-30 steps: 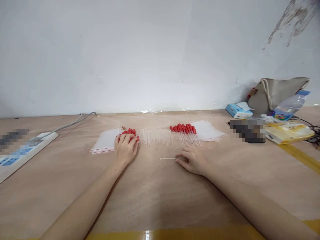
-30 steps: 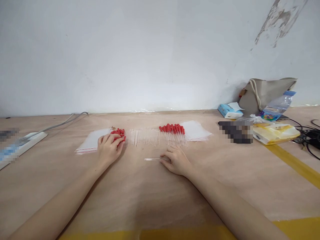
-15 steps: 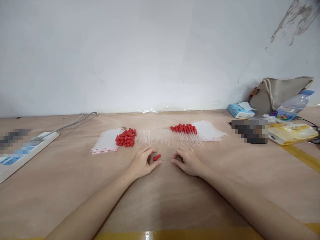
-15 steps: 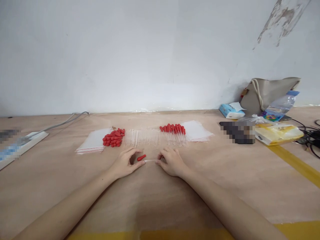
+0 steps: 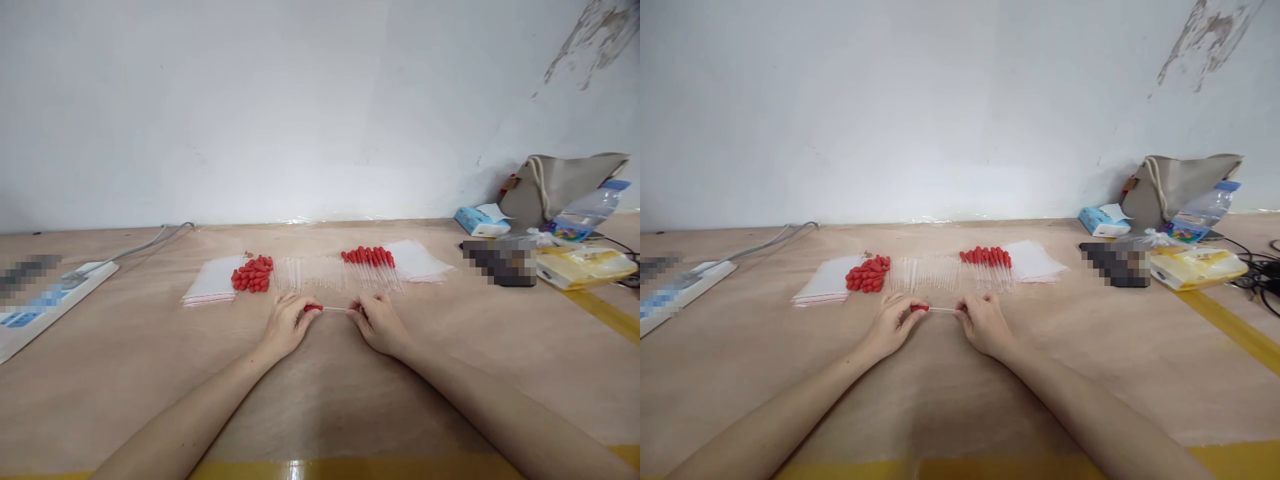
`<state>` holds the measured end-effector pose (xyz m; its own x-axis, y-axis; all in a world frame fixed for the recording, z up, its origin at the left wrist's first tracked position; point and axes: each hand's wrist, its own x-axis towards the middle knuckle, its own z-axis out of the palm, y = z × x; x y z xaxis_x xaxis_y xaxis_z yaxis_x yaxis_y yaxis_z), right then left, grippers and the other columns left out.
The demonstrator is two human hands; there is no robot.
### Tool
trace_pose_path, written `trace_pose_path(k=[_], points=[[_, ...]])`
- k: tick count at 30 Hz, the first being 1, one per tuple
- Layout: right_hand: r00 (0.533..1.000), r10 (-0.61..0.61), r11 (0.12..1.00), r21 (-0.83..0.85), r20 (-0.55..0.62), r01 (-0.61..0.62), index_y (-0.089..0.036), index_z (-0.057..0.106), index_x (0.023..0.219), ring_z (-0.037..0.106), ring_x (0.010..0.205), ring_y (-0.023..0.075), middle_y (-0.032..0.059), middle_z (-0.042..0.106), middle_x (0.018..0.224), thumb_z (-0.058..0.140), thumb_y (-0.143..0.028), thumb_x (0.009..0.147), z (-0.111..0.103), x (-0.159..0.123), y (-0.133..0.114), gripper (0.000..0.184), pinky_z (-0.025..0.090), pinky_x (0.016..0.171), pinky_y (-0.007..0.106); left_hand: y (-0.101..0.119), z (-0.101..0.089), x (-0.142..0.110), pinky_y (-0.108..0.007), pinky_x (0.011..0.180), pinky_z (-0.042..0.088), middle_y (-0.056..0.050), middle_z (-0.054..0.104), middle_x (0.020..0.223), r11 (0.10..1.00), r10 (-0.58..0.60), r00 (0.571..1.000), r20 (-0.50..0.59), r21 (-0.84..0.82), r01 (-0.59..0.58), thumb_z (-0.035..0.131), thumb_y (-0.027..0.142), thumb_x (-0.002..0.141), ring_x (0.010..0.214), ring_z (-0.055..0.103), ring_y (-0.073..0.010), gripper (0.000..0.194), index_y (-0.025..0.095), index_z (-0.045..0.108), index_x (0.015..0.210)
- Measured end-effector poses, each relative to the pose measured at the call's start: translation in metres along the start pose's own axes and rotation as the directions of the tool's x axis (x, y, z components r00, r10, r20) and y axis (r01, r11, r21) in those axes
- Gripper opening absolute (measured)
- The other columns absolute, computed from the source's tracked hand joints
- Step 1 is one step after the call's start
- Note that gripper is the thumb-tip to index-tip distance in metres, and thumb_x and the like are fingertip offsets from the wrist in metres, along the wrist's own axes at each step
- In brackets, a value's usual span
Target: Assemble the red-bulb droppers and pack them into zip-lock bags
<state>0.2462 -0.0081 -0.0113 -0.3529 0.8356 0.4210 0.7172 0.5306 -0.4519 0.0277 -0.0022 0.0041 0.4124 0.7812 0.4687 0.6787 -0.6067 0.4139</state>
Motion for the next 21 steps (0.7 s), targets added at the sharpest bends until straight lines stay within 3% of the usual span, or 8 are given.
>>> trace_pose_path(k=[9, 15, 21], points=[[0.992, -0.114, 0.993, 0.015, 0.048, 0.113, -0.022, 0.056, 0.085, 0.053, 0.069, 0.0108, -0.0012, 0.063, 0.079, 0.039, -0.026, 0.088, -0.0068, 0.0018, 0.0001, 0.017, 0.025, 0.078, 0.031, 0.0014, 0.0029, -0.0027, -0.029, 0.077, 0.041, 0.000, 0.066, 0.087, 0.982, 0.023, 0.999, 0.040, -0.189, -0.015, 0.050, 0.026, 0.084, 0.082, 0.059, -0.0146, 0.015, 0.021, 0.059, 0.094], [0.988, -0.154, 0.982, -0.105, 0.008, 0.154, -0.023, 0.061, 0.088, 0.054, 0.072, 0.0124, 0.0012, 0.064, 0.079, 0.039, -0.026, 0.088, -0.0082, 0.0037, 0.0032, 0.022, 0.020, 0.087, 0.035, 0.0016, 0.0024, 0.0015, -0.033, 0.082, 0.035, 0.000, 0.068, 0.086, 0.985, 0.143, 0.987, 0.077, -0.111, -0.134, 0.047, 0.024, 0.086, 0.079, 0.061, -0.0137, 0.015, 0.022, 0.061, 0.092], [0.977, -0.202, 0.956, -0.230, -0.067, 0.182, -0.024, 0.062, 0.084, 0.051, 0.068, 0.0121, 0.0005, 0.063, 0.076, 0.039, -0.024, 0.087, -0.0070, 0.0041, -0.0022, 0.024, 0.017, 0.086, 0.036, -0.0019, 0.0025, 0.0026, -0.042, 0.098, 0.019, 0.002, 0.068, 0.080, 0.984, 0.175, 0.982, 0.063, -0.024, -0.174, 0.047, 0.026, 0.086, 0.070, 0.061, -0.0119, 0.015, 0.021, 0.061, 0.086]])
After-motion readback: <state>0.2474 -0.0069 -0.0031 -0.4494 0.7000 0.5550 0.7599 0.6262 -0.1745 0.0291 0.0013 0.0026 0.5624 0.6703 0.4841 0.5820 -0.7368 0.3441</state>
